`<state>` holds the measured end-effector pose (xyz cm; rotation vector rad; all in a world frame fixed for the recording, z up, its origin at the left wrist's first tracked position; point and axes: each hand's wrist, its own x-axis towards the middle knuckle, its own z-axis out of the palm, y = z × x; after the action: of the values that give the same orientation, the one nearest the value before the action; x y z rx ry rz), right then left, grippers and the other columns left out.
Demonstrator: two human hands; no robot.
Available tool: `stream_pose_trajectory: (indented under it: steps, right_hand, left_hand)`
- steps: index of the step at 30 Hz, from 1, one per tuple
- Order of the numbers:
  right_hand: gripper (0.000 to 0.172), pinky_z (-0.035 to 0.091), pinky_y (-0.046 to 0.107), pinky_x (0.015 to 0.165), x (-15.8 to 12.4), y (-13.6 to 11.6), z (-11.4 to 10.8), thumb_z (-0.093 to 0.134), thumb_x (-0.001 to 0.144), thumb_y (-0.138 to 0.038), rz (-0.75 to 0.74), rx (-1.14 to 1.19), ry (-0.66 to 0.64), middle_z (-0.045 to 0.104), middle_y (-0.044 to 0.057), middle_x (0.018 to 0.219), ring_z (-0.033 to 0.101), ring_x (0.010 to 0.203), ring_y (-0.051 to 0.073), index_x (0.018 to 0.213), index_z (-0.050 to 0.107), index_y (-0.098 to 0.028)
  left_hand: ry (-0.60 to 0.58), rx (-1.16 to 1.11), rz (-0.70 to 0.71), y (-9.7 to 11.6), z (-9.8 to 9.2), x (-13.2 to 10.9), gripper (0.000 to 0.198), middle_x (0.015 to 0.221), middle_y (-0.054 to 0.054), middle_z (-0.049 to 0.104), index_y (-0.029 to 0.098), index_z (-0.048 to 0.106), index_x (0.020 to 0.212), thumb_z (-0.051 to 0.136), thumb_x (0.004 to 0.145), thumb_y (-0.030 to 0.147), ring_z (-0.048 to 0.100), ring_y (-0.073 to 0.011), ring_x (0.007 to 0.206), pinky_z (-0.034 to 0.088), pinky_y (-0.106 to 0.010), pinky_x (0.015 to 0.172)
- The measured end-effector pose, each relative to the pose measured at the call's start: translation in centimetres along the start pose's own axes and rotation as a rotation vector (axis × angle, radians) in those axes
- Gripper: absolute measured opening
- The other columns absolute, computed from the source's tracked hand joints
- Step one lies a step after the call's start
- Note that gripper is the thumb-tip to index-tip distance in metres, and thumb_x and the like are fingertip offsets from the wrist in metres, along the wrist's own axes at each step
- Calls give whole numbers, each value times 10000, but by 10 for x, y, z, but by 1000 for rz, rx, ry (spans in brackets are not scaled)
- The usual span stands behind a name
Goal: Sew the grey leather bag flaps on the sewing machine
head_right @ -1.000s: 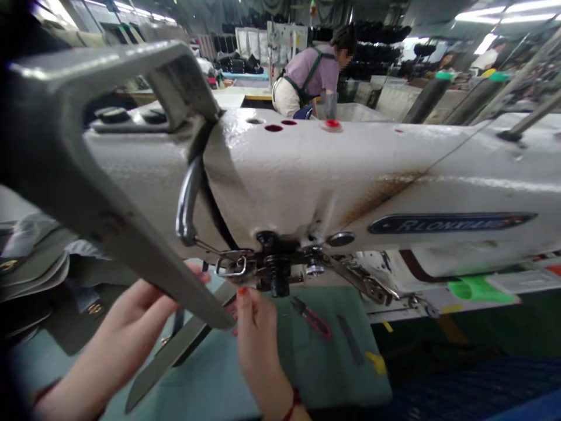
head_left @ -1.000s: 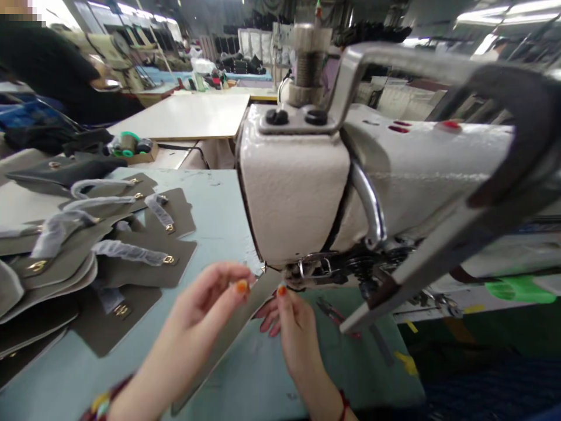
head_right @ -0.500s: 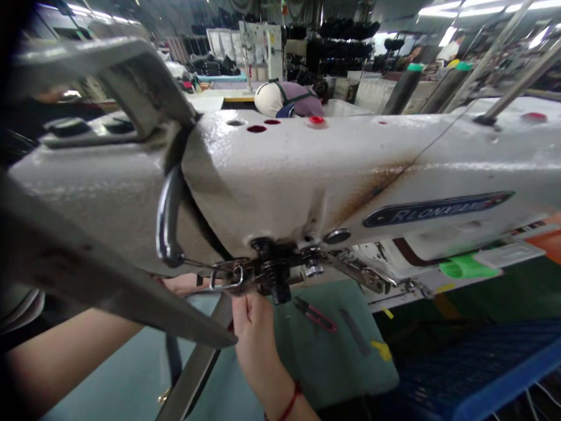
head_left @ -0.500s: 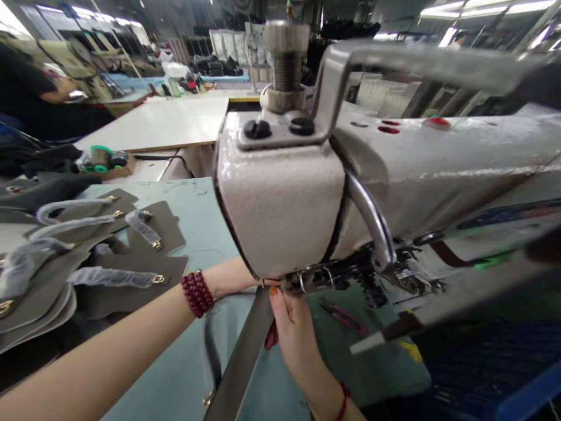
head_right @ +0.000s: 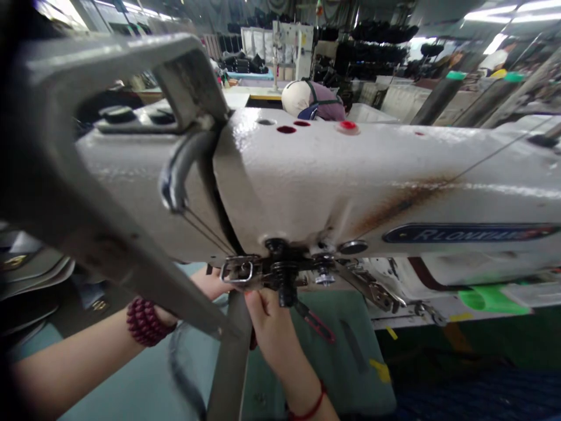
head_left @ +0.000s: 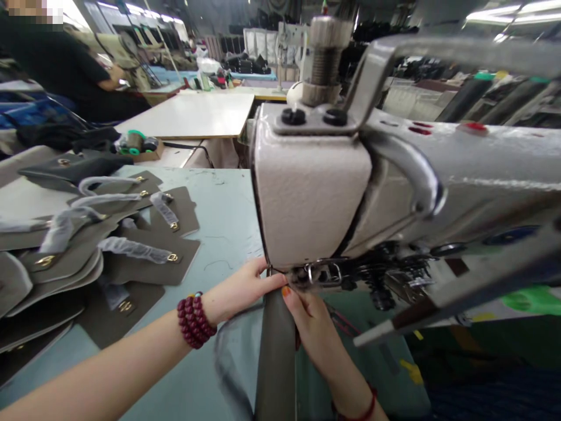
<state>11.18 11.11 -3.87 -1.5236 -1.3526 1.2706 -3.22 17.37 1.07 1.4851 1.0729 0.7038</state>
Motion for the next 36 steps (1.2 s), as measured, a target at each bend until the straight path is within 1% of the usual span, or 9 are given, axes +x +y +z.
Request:
stream_pose_trajectory:
  steps: [6, 14, 20, 22, 24, 27, 30, 33, 36]
  right_hand:
    - [369, 379, 226, 623, 0, 1, -18, 435, 920, -442, -58, -22, -110, 532, 3, 690, 496, 697, 149, 720, 570, -162]
    - [412, 266, 224, 526, -10, 3, -21, 428, 931, -446, -79, -45, -121, 346, -39, 602, 343, 582, 104, 614, 381, -186]
    - [441, 215, 243, 517, -24, 7, -23, 396, 945, -449, -59, -99, -137, 286, -46, 590, 292, 566, 101, 601, 288, -195]
    - [440, 218, 244, 522, -29, 10, -22, 392, 946, -452, -50, -113, -133, 294, -45, 593, 301, 570, 101, 604, 291, -194]
    - [444, 218, 245, 522, -35, 13, -21, 385, 946, -460, -36, -117, -135, 297, -45, 590, 307, 568, 101, 602, 292, -194]
    - [444, 226, 243, 524, -47, 19, -20, 375, 947, -470, -12, -106, -144, 305, -42, 595, 315, 570, 102, 609, 291, -195]
    - [437, 246, 237, 531, -63, 26, -19, 363, 951, -476, 7, -105, -156, 330, -34, 608, 336, 584, 106, 622, 314, -193]
    - [440, 277, 225, 526, -82, 36, -19, 347, 956, -484, 23, -113, -177, 379, -25, 603, 387, 576, 108, 629, 357, -189]
    - [475, 341, 208, 504, -100, 42, -36, 302, 964, -503, 41, -120, -206, 473, -13, 552, 479, 519, 113, 658, 464, -179]
  left_hand:
    - [9, 4, 7, -1, 8, -6, 259, 1043, -44, 714, 234, 716, 939, 549, 776, 347, 617, -252, 1031, 449, -363, 941]
    - [-13, 42, 30, -14, -3, -1, 312, 1081, -41, 698, 212, 692, 1015, 565, 789, 385, 594, -246, 1059, 422, -351, 969]
    - [46, 41, -59, -30, -13, -6, 322, 930, -35, 711, 188, 689, 903, 552, 804, 462, 632, -242, 880, 505, -340, 802]
    - [93, 32, -55, -35, -15, -12, 321, 1006, -45, 703, 190, 690, 936, 550, 813, 452, 622, -251, 952, 490, -344, 856]
    - [165, 27, -63, -44, -16, -21, 349, 1188, -51, 645, 208, 659, 1081, 528, 841, 424, 556, -260, 1124, 421, -352, 979]
    - [231, -78, -108, -67, -9, -39, 508, 1369, -53, 518, 249, 447, 1358, 496, 875, 401, 447, -260, 1269, 364, -381, 1053]
    - [236, -210, -99, -93, 8, -54, 678, 1448, -89, 423, 234, 288, 1448, 553, 850, 415, 417, -283, 1298, 369, -406, 1057]
    - [287, -187, -31, -103, 27, -56, 722, 1487, -131, 351, 164, 343, 1421, 602, 811, 450, 403, -313, 1303, 329, -426, 1085]
    - [245, -157, 28, -90, 40, -46, 645, 1425, -134, 447, 152, 437, 1358, 573, 821, 483, 446, -313, 1269, 348, -442, 1068]
